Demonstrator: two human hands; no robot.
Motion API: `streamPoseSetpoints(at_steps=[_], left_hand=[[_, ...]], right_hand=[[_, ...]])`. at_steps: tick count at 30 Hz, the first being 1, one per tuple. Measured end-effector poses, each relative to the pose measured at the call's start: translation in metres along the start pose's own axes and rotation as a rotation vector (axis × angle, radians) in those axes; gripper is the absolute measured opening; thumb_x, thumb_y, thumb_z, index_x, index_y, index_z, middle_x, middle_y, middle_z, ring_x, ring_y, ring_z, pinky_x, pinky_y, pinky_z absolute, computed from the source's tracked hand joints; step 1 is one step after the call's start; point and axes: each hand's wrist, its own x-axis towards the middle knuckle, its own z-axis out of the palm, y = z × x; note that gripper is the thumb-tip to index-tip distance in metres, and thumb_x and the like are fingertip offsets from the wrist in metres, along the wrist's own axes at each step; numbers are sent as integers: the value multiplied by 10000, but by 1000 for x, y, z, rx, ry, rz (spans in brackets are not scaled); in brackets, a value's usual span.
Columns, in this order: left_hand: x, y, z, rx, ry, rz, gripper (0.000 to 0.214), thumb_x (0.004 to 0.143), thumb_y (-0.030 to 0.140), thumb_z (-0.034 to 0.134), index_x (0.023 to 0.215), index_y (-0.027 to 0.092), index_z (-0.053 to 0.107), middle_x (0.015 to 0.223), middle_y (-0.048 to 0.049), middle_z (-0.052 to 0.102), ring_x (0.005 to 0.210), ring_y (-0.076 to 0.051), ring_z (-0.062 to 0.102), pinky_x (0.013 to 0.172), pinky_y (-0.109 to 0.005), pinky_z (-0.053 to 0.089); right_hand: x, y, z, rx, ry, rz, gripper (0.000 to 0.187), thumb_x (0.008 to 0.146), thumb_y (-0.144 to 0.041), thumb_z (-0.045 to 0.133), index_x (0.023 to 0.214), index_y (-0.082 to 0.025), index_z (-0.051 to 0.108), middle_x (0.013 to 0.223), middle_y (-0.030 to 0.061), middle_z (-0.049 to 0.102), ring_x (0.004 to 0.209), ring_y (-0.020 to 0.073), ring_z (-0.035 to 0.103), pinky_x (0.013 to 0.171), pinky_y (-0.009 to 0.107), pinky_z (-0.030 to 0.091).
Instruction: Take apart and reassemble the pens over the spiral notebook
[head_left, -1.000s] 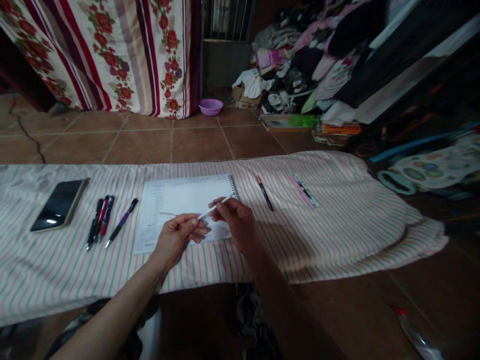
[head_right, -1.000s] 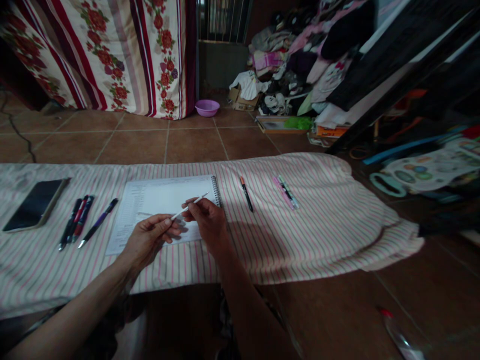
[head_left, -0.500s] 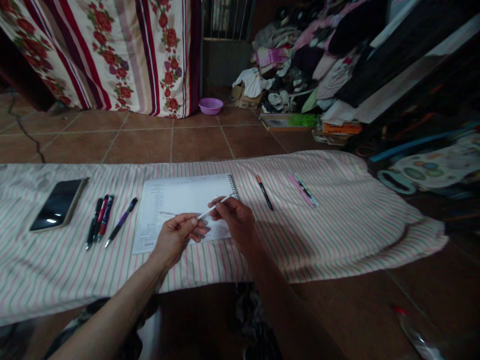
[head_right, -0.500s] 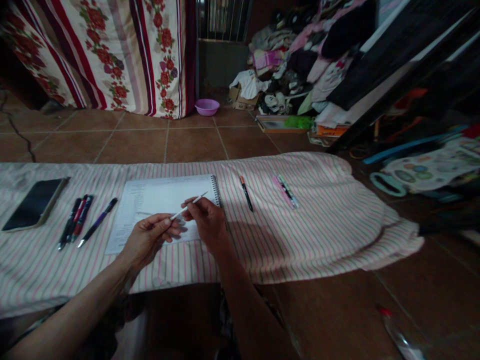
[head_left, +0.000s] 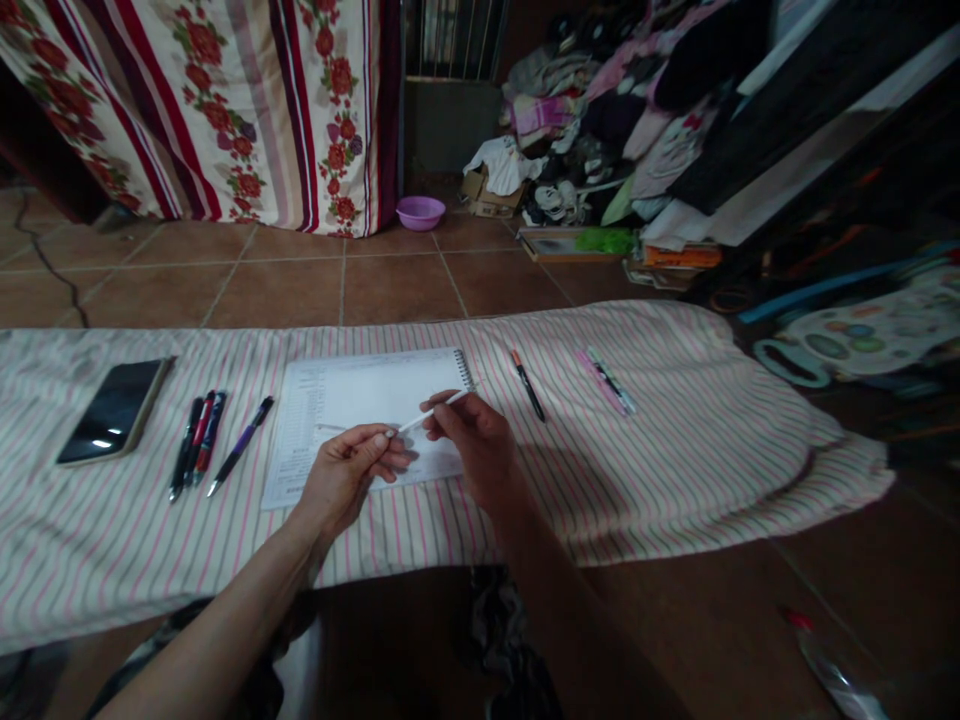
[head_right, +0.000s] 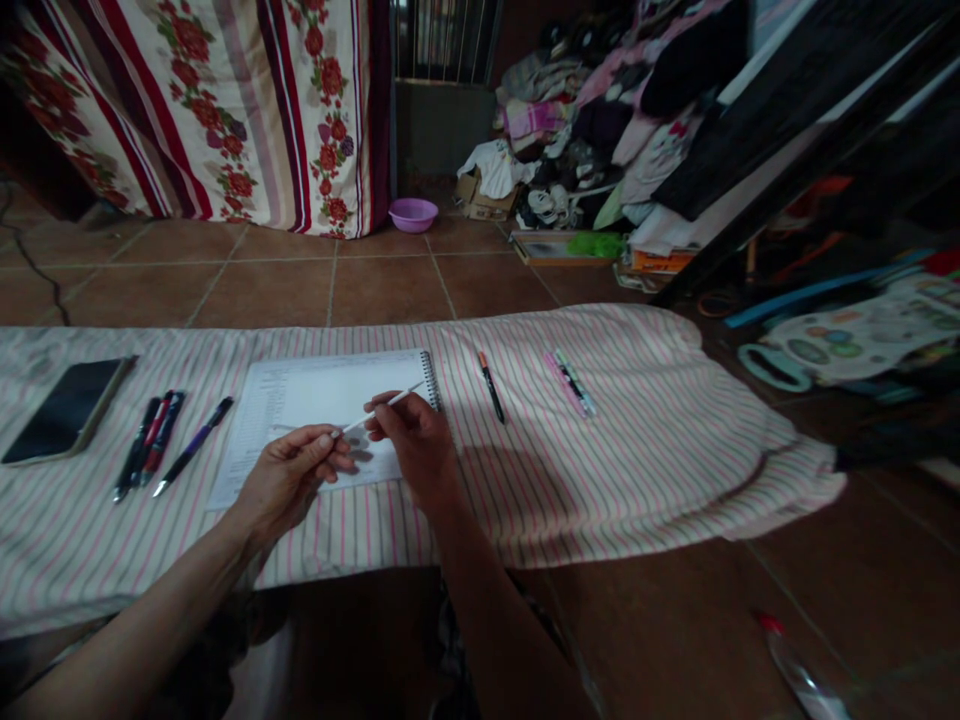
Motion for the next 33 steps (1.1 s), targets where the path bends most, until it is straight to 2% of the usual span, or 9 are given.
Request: streamPoseSetpoints(at_steps=[3,9,14,23,30,33], left_hand=[[-3,8,1,-21,-8,16,239,579,239,778,745,111,662,670,-51,687,558,-139,640,450,-189,452],[-8,15,0,-44,-57,-2,226,585,255,780,734,125,673,647,-43,673,530,-118,615,453,-185,452],[-10,15,-3,-33,-125,12,182,641,273,745,747,137,687,603,-29,644,498,-92,572,447,-175,425],[-11,14,-9,-11,-214,28,158,685,310,711,728,161,686,598,-10,609,466,-60,488,443,-178,352],[-11,15,-11,22,-232,75,160,691,304,705,727,150,683,593,15,540,443,-35,416,464,-190,319],[-11,15,-10,3,-203,67,170,660,292,731,718,140,685,635,8,537,485,-38,427,459,-179,320]], right_hand=[[0,-2,-2,70,-2,-4,117,779,-316,586,787,-201,605,791,5,636,595,83,548,535,213,448],[-5,-3,2,-11,-168,21,163,781,-356,579,808,-200,618,682,-11,597,493,69,476,471,209,390],[-9,-3,8,-39,-235,44,180,764,-368,589,823,-210,651,636,-20,580,482,72,477,462,208,396],[-15,-9,14,-48,-394,4,155,793,-288,581,900,-232,678,625,-29,592,523,75,495,501,206,420],[-15,-12,14,14,-355,20,142,795,-306,579,848,-215,675,577,-38,569,469,66,491,468,199,429],[-15,-11,14,96,-305,1,148,819,-306,557,862,-204,655,649,-15,628,491,69,546,474,195,453]])
